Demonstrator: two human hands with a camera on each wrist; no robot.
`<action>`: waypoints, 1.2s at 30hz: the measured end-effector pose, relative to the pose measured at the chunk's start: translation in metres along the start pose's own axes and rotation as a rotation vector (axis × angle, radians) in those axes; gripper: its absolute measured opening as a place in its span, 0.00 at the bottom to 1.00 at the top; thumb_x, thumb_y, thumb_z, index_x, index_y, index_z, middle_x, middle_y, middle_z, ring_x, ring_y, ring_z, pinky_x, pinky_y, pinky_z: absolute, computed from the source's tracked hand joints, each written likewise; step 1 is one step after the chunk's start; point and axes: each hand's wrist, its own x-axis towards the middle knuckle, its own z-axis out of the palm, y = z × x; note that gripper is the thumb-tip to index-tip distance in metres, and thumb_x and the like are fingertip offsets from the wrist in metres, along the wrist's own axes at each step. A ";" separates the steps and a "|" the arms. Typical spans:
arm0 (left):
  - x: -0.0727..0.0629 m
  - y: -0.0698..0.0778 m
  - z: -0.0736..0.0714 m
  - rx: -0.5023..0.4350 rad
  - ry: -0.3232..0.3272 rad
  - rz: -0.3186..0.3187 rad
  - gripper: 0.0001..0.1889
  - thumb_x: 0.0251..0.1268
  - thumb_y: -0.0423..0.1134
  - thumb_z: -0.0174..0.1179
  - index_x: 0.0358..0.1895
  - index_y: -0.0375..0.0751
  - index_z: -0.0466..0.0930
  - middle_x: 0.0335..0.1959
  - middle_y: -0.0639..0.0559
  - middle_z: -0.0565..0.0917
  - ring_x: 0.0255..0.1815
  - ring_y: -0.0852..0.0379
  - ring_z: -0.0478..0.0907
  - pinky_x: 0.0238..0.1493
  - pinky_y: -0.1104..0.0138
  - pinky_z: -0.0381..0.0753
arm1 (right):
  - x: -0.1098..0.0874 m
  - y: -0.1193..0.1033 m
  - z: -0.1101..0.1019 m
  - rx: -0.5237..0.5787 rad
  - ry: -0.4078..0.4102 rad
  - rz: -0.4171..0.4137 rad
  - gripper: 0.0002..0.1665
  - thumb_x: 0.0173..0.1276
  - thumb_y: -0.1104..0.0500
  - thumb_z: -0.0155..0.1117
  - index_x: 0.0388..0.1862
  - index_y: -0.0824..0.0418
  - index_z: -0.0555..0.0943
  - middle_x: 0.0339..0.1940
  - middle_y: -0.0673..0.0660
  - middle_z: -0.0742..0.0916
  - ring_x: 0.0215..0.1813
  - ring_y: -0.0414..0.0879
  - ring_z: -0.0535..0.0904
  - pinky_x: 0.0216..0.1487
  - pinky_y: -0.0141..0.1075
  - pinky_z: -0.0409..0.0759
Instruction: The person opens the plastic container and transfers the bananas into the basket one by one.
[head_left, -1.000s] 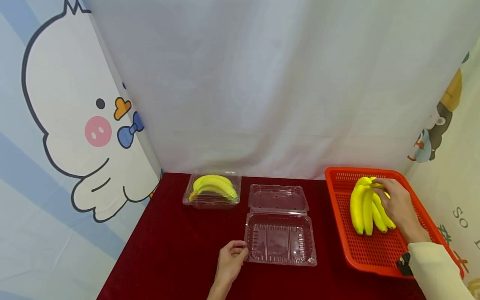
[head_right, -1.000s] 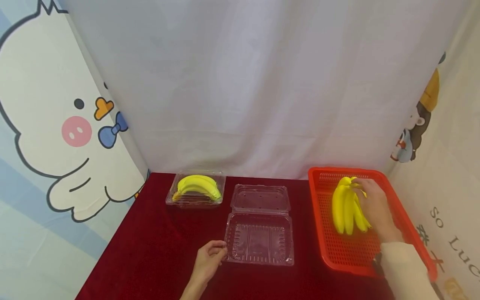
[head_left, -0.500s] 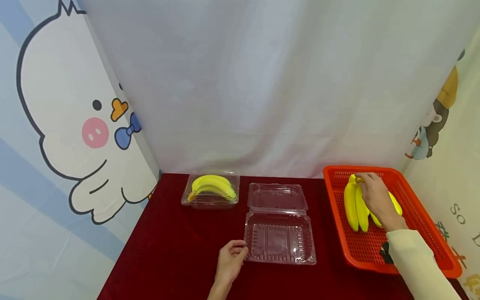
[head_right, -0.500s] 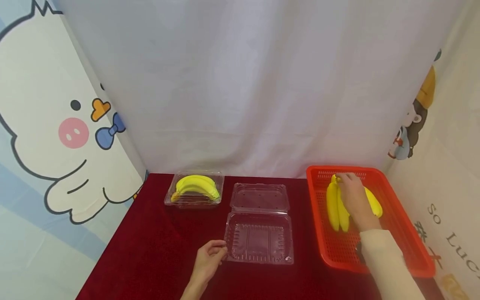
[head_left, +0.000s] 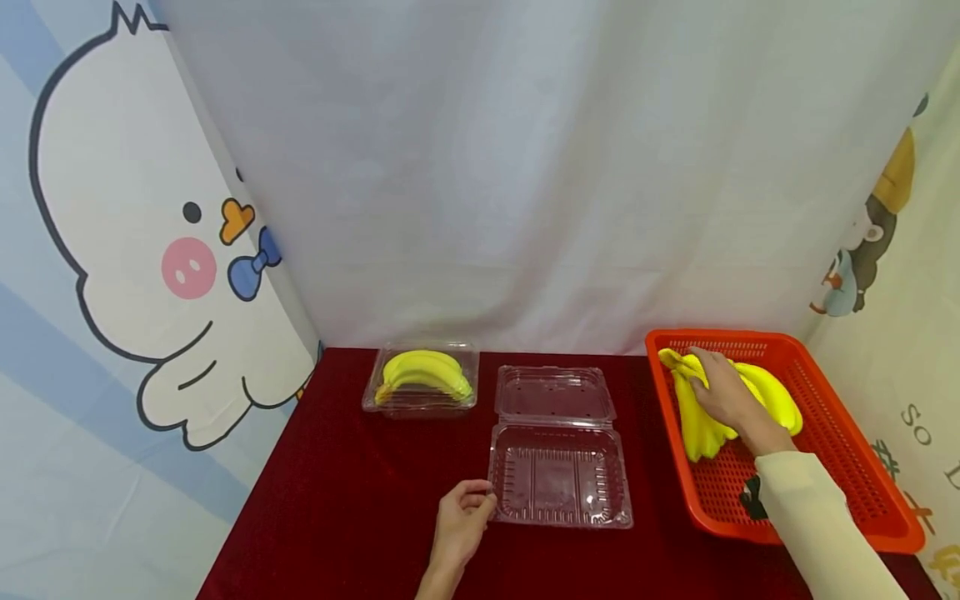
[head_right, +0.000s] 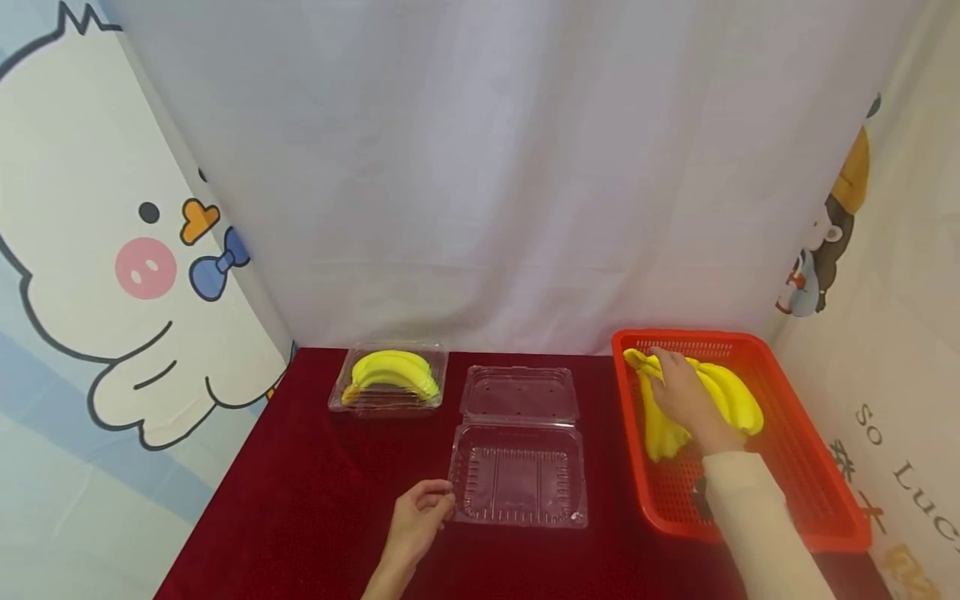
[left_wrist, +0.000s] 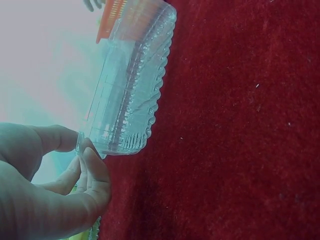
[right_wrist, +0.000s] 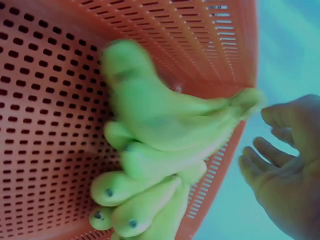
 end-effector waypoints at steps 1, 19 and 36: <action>0.000 0.000 0.000 -0.001 0.000 0.000 0.13 0.67 0.28 0.64 0.52 0.26 0.81 0.31 0.45 0.85 0.28 0.58 0.78 0.27 0.73 0.76 | 0.000 0.000 0.001 -0.002 -0.016 0.004 0.31 0.76 0.71 0.54 0.73 0.82 0.59 0.67 0.86 0.66 0.67 0.81 0.62 0.65 0.72 0.64; -0.001 -0.001 0.001 -0.018 0.004 0.006 0.13 0.67 0.28 0.64 0.52 0.25 0.81 0.30 0.46 0.85 0.27 0.58 0.79 0.27 0.73 0.76 | -0.009 -0.004 0.007 0.012 -0.006 -0.058 0.25 0.74 0.71 0.58 0.64 0.85 0.67 0.57 0.85 0.76 0.55 0.78 0.76 0.56 0.67 0.76; 0.001 -0.004 0.001 -0.016 0.006 0.010 0.14 0.67 0.29 0.64 0.53 0.25 0.80 0.32 0.43 0.86 0.27 0.59 0.79 0.27 0.73 0.77 | -0.024 -0.018 0.003 0.026 -0.111 -0.012 0.26 0.78 0.64 0.60 0.63 0.84 0.70 0.58 0.82 0.78 0.50 0.70 0.82 0.49 0.59 0.83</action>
